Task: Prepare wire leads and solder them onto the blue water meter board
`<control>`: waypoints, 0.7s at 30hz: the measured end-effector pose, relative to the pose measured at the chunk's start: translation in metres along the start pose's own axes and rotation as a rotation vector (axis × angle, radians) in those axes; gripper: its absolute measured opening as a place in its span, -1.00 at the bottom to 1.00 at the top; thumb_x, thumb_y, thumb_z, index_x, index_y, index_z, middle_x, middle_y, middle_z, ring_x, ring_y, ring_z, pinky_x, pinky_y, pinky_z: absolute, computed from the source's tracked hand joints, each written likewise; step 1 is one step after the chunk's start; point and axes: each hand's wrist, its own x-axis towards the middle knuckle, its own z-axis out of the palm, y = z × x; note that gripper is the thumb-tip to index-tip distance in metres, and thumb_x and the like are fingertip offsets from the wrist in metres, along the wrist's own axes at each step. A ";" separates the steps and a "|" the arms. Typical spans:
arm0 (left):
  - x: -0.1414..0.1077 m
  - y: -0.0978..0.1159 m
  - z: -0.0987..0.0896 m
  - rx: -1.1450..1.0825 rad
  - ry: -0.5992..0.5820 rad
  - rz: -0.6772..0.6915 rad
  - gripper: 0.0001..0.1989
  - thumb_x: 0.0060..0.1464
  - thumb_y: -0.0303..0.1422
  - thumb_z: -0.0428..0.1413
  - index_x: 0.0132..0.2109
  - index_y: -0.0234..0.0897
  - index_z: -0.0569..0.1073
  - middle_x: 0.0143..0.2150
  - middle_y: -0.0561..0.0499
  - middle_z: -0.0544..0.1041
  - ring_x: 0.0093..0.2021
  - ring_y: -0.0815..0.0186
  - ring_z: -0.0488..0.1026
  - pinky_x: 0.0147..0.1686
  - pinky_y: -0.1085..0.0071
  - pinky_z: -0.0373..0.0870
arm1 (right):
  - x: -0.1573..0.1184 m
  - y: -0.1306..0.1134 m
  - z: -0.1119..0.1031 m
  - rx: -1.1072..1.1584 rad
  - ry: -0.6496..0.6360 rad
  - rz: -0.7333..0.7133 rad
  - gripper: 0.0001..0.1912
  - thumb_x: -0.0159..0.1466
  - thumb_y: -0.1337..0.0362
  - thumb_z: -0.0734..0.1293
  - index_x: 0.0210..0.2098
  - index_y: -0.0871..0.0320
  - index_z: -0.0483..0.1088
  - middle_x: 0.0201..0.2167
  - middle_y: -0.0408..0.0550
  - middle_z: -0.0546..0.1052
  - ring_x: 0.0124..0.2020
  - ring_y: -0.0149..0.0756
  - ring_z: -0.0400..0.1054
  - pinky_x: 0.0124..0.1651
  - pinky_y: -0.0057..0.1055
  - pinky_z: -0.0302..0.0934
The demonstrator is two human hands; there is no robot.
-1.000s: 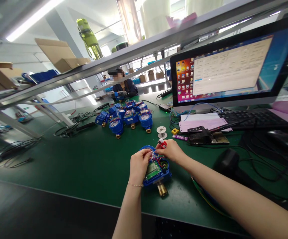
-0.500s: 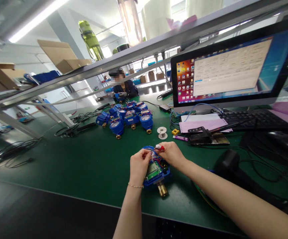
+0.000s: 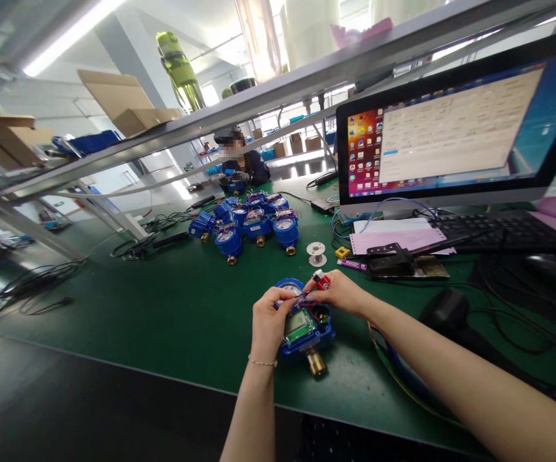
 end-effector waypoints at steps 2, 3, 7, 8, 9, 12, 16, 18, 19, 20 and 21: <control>-0.001 0.000 0.000 -0.004 -0.005 0.015 -0.95 -0.10 -0.41 0.13 -0.47 -0.25 0.48 -0.43 0.08 0.50 -0.35 0.34 0.41 -0.24 0.42 0.30 | -0.002 0.000 -0.001 0.047 -0.021 -0.001 -0.66 -0.02 0.09 0.39 -0.43 0.29 0.46 -0.71 -0.23 0.30 -0.69 -0.56 0.02 -0.64 -0.54 -0.09; -0.001 0.000 0.000 -0.004 -0.006 0.019 -0.95 -0.10 -0.42 0.13 -0.47 -0.25 0.48 -0.43 0.07 0.50 -0.34 0.34 0.41 -0.23 0.42 0.30 | -0.002 0.001 -0.002 0.064 -0.024 -0.009 -0.65 -0.02 0.08 0.39 -0.44 0.29 0.46 -0.71 -0.23 0.29 -0.69 -0.56 0.01 -0.64 -0.54 -0.10; -0.002 -0.002 0.000 -0.002 -0.011 0.017 -0.93 -0.08 -0.41 0.12 -0.48 -0.26 0.47 -0.44 0.07 0.48 -0.33 0.33 0.40 -0.21 0.41 0.28 | -0.001 0.004 0.000 0.092 0.001 -0.074 -0.68 -0.04 0.08 0.39 -0.51 0.26 0.43 -0.67 -0.20 0.35 -0.65 -0.54 0.09 -0.57 -0.53 0.02; -0.002 -0.003 0.000 -0.002 -0.012 0.011 -0.93 -0.08 -0.41 0.12 -0.48 -0.26 0.47 -0.44 0.07 0.48 -0.33 0.33 0.40 -0.22 0.41 0.28 | -0.001 0.005 0.001 0.091 0.015 -0.093 -0.69 -0.03 0.08 0.39 -0.52 0.26 0.43 -0.65 -0.18 0.37 -0.62 -0.52 0.13 -0.53 -0.52 0.07; -0.002 -0.003 0.000 -0.002 -0.013 0.005 -0.93 -0.08 -0.40 0.12 -0.48 -0.27 0.47 -0.44 0.07 0.48 -0.34 0.33 0.40 -0.23 0.41 0.28 | 0.000 0.007 0.002 0.087 0.032 -0.113 -0.69 -0.03 0.09 0.39 -0.52 0.25 0.43 -0.62 -0.16 0.40 -0.59 -0.50 0.17 -0.48 -0.51 0.11; -0.002 -0.003 0.000 0.001 -0.010 -0.017 -0.92 -0.07 -0.40 0.10 -0.47 -0.28 0.46 -0.45 0.06 0.48 -0.35 0.33 0.40 -0.26 0.41 0.29 | 0.000 0.011 0.005 0.069 0.104 -0.171 -0.70 -0.01 0.09 0.39 -0.45 0.23 0.45 -0.52 -0.13 0.47 -0.49 -0.43 0.27 -0.37 -0.47 0.19; -0.002 -0.001 0.000 0.005 -0.005 -0.038 -0.91 -0.07 -0.37 0.11 -0.46 -0.29 0.47 -0.46 0.07 0.48 -0.37 0.33 0.40 -0.29 0.43 0.29 | -0.003 0.010 0.007 0.017 0.150 -0.240 -0.73 0.03 0.10 0.37 -0.44 0.21 0.47 -0.50 -0.11 0.49 -0.46 -0.39 0.31 -0.36 -0.47 0.19; -0.002 0.000 0.000 0.006 -0.002 -0.045 -0.90 -0.07 -0.37 0.12 -0.47 -0.29 0.47 -0.46 0.07 0.49 -0.38 0.34 0.40 -0.29 0.43 0.29 | -0.004 0.008 0.008 -0.014 0.150 -0.267 -0.75 0.06 0.12 0.34 -0.48 0.20 0.47 -0.52 -0.11 0.49 -0.47 -0.39 0.32 -0.38 -0.48 0.18; -0.002 0.000 0.000 0.005 -0.001 -0.047 -0.90 -0.08 -0.36 0.12 -0.47 -0.29 0.47 -0.46 0.07 0.49 -0.38 0.34 0.40 -0.30 0.43 0.30 | -0.005 0.007 0.008 -0.028 0.152 -0.277 -0.76 0.07 0.13 0.33 -0.48 0.20 0.47 -0.52 -0.11 0.49 -0.48 -0.39 0.32 -0.39 -0.48 0.18; -0.002 0.001 0.000 0.004 0.001 -0.050 -0.90 -0.08 -0.36 0.12 -0.47 -0.29 0.47 -0.46 0.07 0.49 -0.38 0.34 0.40 -0.30 0.43 0.30 | -0.005 0.006 0.008 -0.040 0.154 -0.284 -0.77 0.08 0.13 0.33 -0.48 0.20 0.47 -0.52 -0.11 0.50 -0.48 -0.39 0.32 -0.38 -0.48 0.18; -0.002 0.001 0.000 0.003 0.002 -0.053 -0.90 -0.08 -0.36 0.12 -0.47 -0.29 0.47 -0.46 0.07 0.49 -0.38 0.34 0.40 -0.30 0.43 0.30 | -0.005 0.006 0.008 -0.050 0.159 -0.288 -0.77 0.09 0.14 0.33 -0.48 0.20 0.47 -0.51 -0.11 0.50 -0.47 -0.39 0.33 -0.38 -0.48 0.18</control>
